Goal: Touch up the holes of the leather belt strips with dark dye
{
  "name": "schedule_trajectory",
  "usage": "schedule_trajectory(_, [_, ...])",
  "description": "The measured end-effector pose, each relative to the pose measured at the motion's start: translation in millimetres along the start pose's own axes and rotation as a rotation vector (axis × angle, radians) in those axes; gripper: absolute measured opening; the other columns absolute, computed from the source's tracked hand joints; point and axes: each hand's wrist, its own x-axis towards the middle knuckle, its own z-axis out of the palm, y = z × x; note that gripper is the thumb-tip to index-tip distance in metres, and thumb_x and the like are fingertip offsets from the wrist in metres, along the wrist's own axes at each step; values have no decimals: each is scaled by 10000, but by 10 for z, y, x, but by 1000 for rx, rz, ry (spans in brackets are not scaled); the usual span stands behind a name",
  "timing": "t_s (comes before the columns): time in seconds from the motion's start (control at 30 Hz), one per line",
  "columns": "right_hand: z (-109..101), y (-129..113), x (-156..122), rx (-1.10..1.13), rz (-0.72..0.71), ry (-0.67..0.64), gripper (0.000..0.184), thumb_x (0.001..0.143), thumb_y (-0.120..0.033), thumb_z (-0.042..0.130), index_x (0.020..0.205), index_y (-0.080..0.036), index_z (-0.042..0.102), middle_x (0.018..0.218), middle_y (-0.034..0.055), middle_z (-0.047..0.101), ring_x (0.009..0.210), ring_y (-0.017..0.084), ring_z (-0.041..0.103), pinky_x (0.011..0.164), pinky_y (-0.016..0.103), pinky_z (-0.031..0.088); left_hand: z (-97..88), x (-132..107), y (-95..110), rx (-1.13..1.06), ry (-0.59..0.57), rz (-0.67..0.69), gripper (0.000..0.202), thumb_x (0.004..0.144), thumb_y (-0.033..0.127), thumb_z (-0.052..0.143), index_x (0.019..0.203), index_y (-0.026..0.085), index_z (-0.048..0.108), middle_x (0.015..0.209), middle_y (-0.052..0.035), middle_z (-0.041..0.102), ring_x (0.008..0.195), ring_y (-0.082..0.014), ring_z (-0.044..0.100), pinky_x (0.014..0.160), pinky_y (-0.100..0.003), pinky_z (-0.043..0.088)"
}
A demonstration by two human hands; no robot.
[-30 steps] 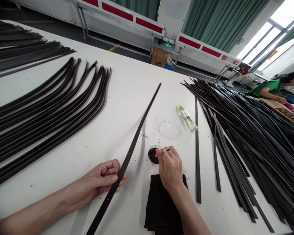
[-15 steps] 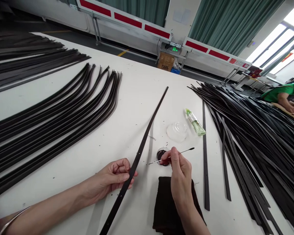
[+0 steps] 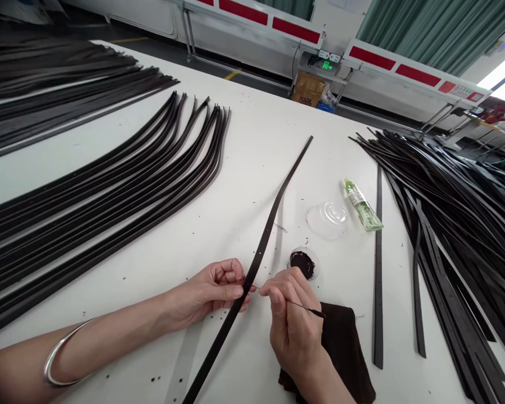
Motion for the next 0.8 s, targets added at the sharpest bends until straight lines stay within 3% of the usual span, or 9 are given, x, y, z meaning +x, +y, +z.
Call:
schedule_trajectory(0.4, [7, 8, -2, -13, -25, -18, 273, 888, 21, 381, 934, -193, 544, 769, 37, 633, 741, 164, 558, 660, 348, 463, -25, 8, -18, 31, -14, 9, 220, 804, 154, 740, 838, 179, 524, 883, -34, 676, 767, -146, 670, 802, -359, 516])
schedule_trajectory(0.8, [43, 11, 14, -42, -58, -38, 235, 908, -13, 397, 926, -191, 550, 741, 35, 639, 720, 162, 568, 645, 336, 468, -17, 14, -12, 27, -12, 18, 220, 789, 147, 754, 811, 177, 538, 735, 43, 600, 729, -131, 661, 770, -332, 534])
